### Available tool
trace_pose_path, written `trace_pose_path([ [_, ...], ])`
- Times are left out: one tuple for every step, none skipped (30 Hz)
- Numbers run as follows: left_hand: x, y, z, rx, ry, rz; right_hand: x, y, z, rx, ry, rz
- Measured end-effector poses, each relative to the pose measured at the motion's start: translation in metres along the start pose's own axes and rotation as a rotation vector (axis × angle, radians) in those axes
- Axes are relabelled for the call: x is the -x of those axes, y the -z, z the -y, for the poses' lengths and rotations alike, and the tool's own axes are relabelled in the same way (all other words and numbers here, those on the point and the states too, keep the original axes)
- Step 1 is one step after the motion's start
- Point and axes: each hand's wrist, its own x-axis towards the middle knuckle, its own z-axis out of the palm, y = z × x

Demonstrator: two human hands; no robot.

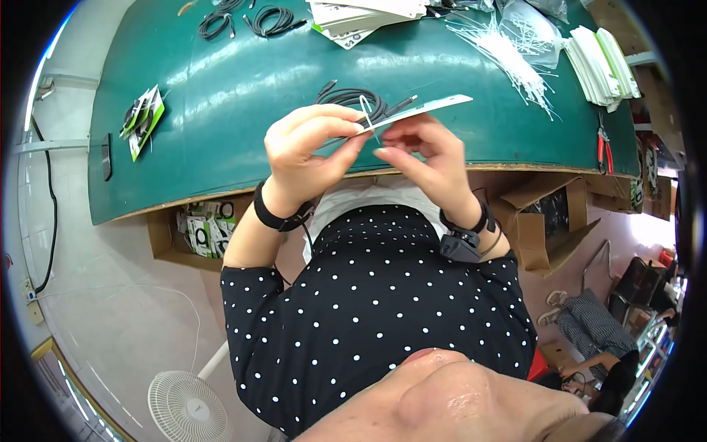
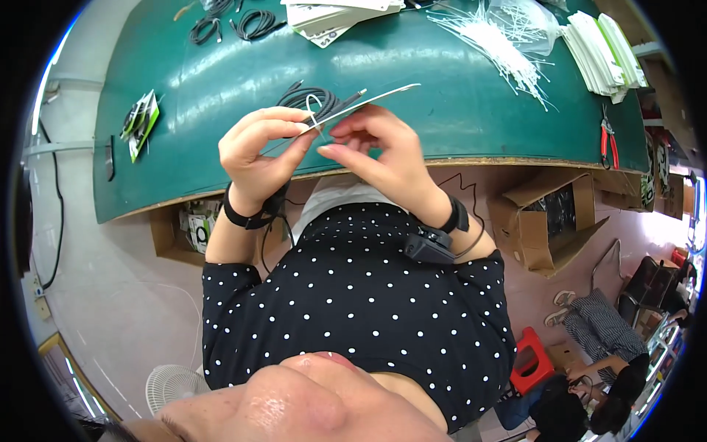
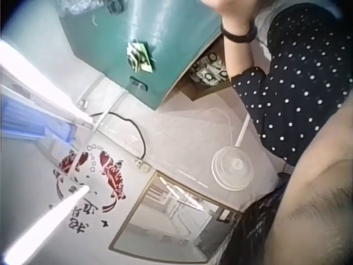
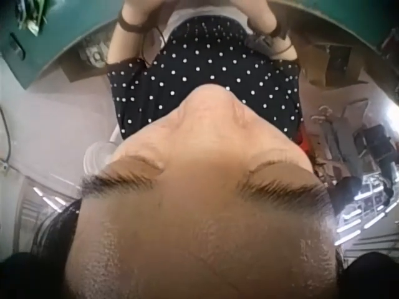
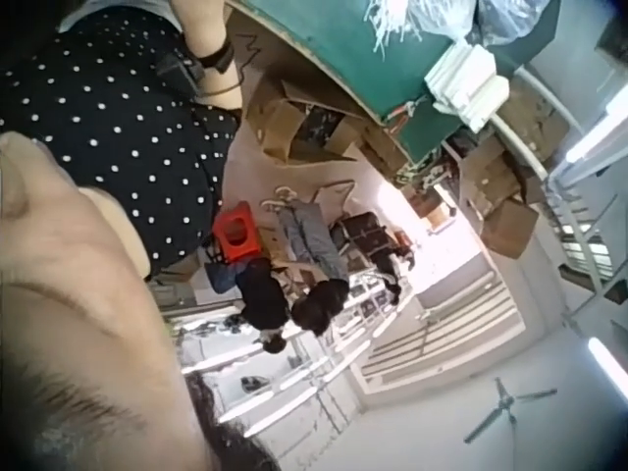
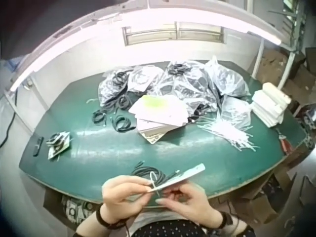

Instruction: The person attaches a cable to a cardboard backing by threading a zip tie through the card, then trims the excess tie with shears. After setting the finished product aside, they pick up another cable and card to repeat the process.

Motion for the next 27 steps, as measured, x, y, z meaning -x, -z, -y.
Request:
trace_pose_path([
  [0.000,-0.001,0.002,-0.030,-0.042,-0.020,-0.004,-0.006,-0.005,-0.094,-0.079,-0.014],
  [-0.001,-0.001,0.003,-0.030,-0.049,-0.021,-0.008,-0.010,-0.010,-0.191,-0.158,-0.022],
  [-0.001,-0.001,0.003,-0.046,-0.059,-0.026,-0.011,-0.011,-0.012,-0.287,-0.239,-0.030],
  [-0.001,-0.001,0.004,-0.061,-0.068,-0.031,-0.012,-0.011,-0.011,-0.285,-0.235,-0.032],
  [-0.002,-0.001,0.004,-0.077,-0.076,-0.036,-0.013,-0.010,-0.010,-0.339,-0.258,-0.020],
  [-0.002,-0.001,0.005,-0.075,-0.078,-0.037,-0.014,-0.009,-0.009,-0.394,-0.282,-0.008],
  [-0.003,0.000,0.006,-0.070,-0.081,-0.038,-0.014,-0.009,-0.009,-0.450,-0.308,0.005],
  [-0.003,0.000,0.007,-0.066,-0.083,-0.038,-0.013,-0.008,-0.010,-0.449,-0.308,0.006],
  [-0.003,0.000,0.008,-0.061,-0.085,-0.039,-0.009,-0.006,-0.011,-0.372,-0.245,0.050],
  [-0.003,0.001,0.010,-0.062,-0.084,-0.039,-0.005,-0.004,-0.013,-0.296,-0.183,0.094],
  [-0.003,0.002,0.012,-0.062,-0.068,-0.059,-0.003,-0.002,-0.016,-0.220,-0.120,0.138],
  [-0.003,0.004,0.014,-0.061,-0.052,-0.077,-0.001,-0.001,-0.019,-0.220,-0.121,0.135],
  [-0.002,0.005,0.016,-0.059,-0.037,-0.094,-0.001,0.000,-0.023,-0.240,-0.145,0.160],
  [-0.002,0.004,0.016,-0.058,-0.038,-0.092,-0.001,0.000,-0.025,-0.260,-0.169,0.185],
  [-0.001,0.002,0.016,-0.053,-0.037,-0.084,-0.001,0.000,-0.026,-0.281,-0.192,0.209],
  [0.000,0.000,0.016,-0.049,-0.036,-0.076,-0.003,0.000,-0.024,-0.282,-0.192,0.205],
  [0.000,-0.002,0.015,-0.044,-0.035,-0.068,-0.008,-0.002,-0.017,-0.332,-0.287,0.180],
  [0.001,-0.002,0.015,-0.044,-0.036,-0.066,-0.012,-0.003,-0.010,-0.381,-0.382,0.153],
  [0.001,-0.001,0.015,-0.058,-0.071,-0.051,-0.015,-0.003,-0.007,-0.431,-0.477,0.127],
  [0.001,-0.001,0.014,-0.073,-0.105,-0.036,-0.014,-0.003,-0.008,-0.432,-0.477,0.125],
  [0.001,-0.001,0.014,-0.088,-0.139,-0.021,-0.013,-0.004,-0.011,-0.449,-0.465,0.122],
  [0.002,-0.001,0.015,-0.088,-0.140,-0.020,-0.012,-0.004,-0.014,-0.466,-0.453,0.119],
  [0.003,-0.002,0.016,-0.066,-0.124,-0.028,-0.012,-0.004,-0.016,-0.482,-0.441,0.116],
  [0.003,-0.003,0.017,-0.044,-0.108,-0.036,-0.012,-0.005,-0.015,-0.483,-0.442,0.115],
  [0.003,-0.004,0.018,-0.021,-0.092,-0.044,-0.012,-0.005,-0.014,-0.460,-0.456,0.122],
  [0.002,-0.004,0.019,-0.019,-0.092,-0.042,-0.012,-0.005,-0.012,-0.436,-0.470,0.130],
  [0.002,-0.005,0.019,0.014,-0.058,-0.050,-0.011,-0.005,-0.009,-0.413,-0.486,0.137],
])
